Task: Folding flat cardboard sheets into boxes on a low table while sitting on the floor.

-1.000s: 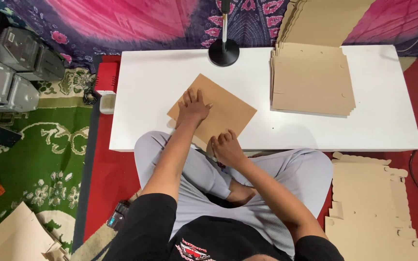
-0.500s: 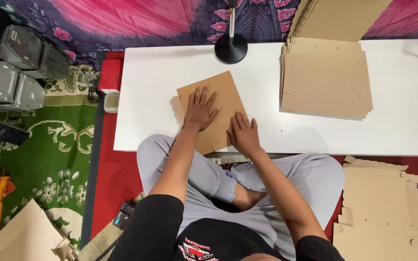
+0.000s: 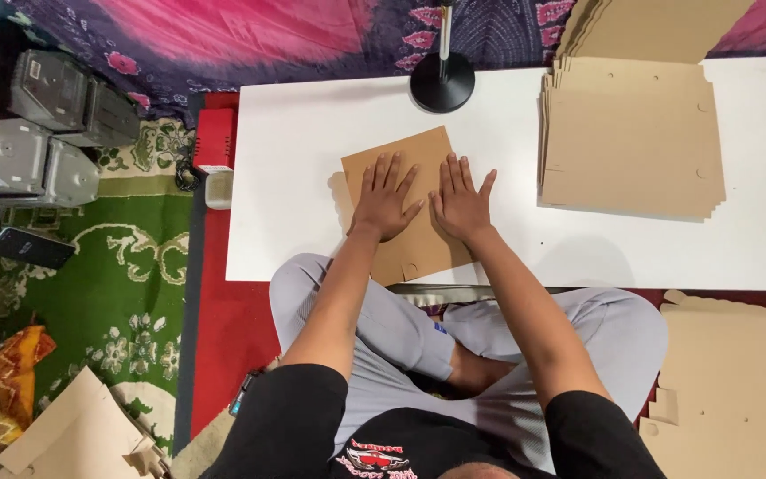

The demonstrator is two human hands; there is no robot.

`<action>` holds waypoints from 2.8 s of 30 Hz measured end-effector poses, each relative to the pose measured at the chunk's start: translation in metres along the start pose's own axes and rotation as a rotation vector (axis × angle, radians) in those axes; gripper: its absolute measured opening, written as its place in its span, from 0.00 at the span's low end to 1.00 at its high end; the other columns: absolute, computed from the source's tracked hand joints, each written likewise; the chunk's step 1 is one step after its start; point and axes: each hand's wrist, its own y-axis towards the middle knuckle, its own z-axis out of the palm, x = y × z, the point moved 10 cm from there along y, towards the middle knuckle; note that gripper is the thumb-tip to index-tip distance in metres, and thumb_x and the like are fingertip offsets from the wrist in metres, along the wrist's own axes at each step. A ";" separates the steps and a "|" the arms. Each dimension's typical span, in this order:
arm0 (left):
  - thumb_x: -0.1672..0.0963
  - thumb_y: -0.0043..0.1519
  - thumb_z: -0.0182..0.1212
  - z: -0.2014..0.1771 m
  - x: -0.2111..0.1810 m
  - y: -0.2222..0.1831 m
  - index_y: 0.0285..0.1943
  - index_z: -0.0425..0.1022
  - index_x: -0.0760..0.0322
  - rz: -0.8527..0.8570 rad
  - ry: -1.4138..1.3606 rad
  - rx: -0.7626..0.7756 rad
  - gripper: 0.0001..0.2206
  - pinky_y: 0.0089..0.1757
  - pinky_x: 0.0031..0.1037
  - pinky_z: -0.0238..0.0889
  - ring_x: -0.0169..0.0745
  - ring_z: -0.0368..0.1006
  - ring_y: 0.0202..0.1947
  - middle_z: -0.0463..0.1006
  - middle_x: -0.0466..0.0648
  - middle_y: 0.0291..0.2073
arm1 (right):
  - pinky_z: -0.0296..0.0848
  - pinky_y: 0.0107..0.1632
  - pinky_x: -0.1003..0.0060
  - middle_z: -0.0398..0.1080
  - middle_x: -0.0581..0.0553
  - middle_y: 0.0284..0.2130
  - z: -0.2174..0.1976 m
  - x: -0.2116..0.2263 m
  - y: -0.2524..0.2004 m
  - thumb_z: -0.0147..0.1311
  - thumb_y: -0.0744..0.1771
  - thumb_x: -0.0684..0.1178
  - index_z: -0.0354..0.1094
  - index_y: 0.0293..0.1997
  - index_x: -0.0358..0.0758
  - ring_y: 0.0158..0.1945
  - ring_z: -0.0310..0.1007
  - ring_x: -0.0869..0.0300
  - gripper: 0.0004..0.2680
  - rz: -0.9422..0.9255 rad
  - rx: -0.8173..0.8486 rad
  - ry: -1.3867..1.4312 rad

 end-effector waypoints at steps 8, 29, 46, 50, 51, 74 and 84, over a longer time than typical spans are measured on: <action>0.38 0.69 0.20 0.006 0.001 0.006 0.83 0.31 0.40 -0.017 -0.024 -0.011 0.33 0.71 0.49 0.18 0.56 0.23 0.79 0.30 0.48 0.81 | 0.15 0.70 0.26 0.27 0.51 0.79 -0.006 -0.001 0.036 0.17 0.72 0.64 0.30 0.80 0.47 0.80 0.23 0.53 0.26 -0.010 0.021 -0.040; 0.37 0.68 0.21 0.000 0.002 0.000 0.83 0.35 0.39 -0.031 -0.072 -0.036 0.33 0.71 0.48 0.19 0.54 0.25 0.80 0.32 0.48 0.81 | 0.22 0.72 0.30 0.42 0.50 0.77 0.033 -0.022 -0.129 0.24 0.73 0.64 0.45 0.78 0.48 0.78 0.39 0.57 0.23 -0.086 0.022 -0.173; 0.30 0.58 0.31 -0.011 0.001 -0.002 0.83 0.30 0.42 0.020 -0.066 0.082 0.46 0.71 0.51 0.16 0.58 0.20 0.79 0.27 0.51 0.81 | 0.20 0.72 0.29 0.36 0.50 0.78 0.000 -0.006 0.013 0.19 0.74 0.59 0.38 0.79 0.46 0.80 0.30 0.54 0.22 -0.043 0.045 -0.110; 0.30 0.59 0.30 -0.015 0.002 -0.002 0.83 0.29 0.42 0.025 -0.060 0.094 0.46 0.71 0.51 0.17 0.57 0.20 0.79 0.26 0.51 0.81 | 0.18 0.72 0.29 0.33 0.50 0.79 -0.017 -0.001 0.047 0.19 0.73 0.59 0.36 0.80 0.47 0.80 0.27 0.53 0.23 -0.031 0.008 -0.057; 0.30 0.59 0.30 -0.013 0.003 -0.004 0.83 0.29 0.42 0.018 -0.059 0.100 0.46 0.71 0.51 0.17 0.57 0.20 0.79 0.26 0.51 0.81 | 0.18 0.72 0.29 0.33 0.50 0.79 -0.016 0.002 0.046 0.19 0.73 0.59 0.36 0.80 0.47 0.80 0.27 0.53 0.23 -0.038 0.012 -0.052; 0.29 0.59 0.25 -0.014 -0.007 -0.007 0.83 0.32 0.40 0.046 0.009 0.038 0.45 0.72 0.50 0.23 0.53 0.25 0.80 0.30 0.48 0.81 | 0.25 0.69 0.24 0.33 0.48 0.78 0.031 -0.015 -0.115 0.22 0.73 0.63 0.35 0.80 0.46 0.80 0.30 0.51 0.24 0.032 0.084 -0.065; 0.39 0.66 0.43 0.052 -0.066 -0.043 0.83 0.35 0.52 -0.002 -0.238 0.233 0.39 0.64 0.73 0.28 0.67 0.25 0.78 0.32 0.61 0.80 | 0.36 0.70 0.29 0.40 0.47 0.77 0.032 -0.014 -0.140 0.29 0.73 0.63 0.41 0.79 0.45 0.80 0.33 0.51 0.24 -0.010 0.078 -0.095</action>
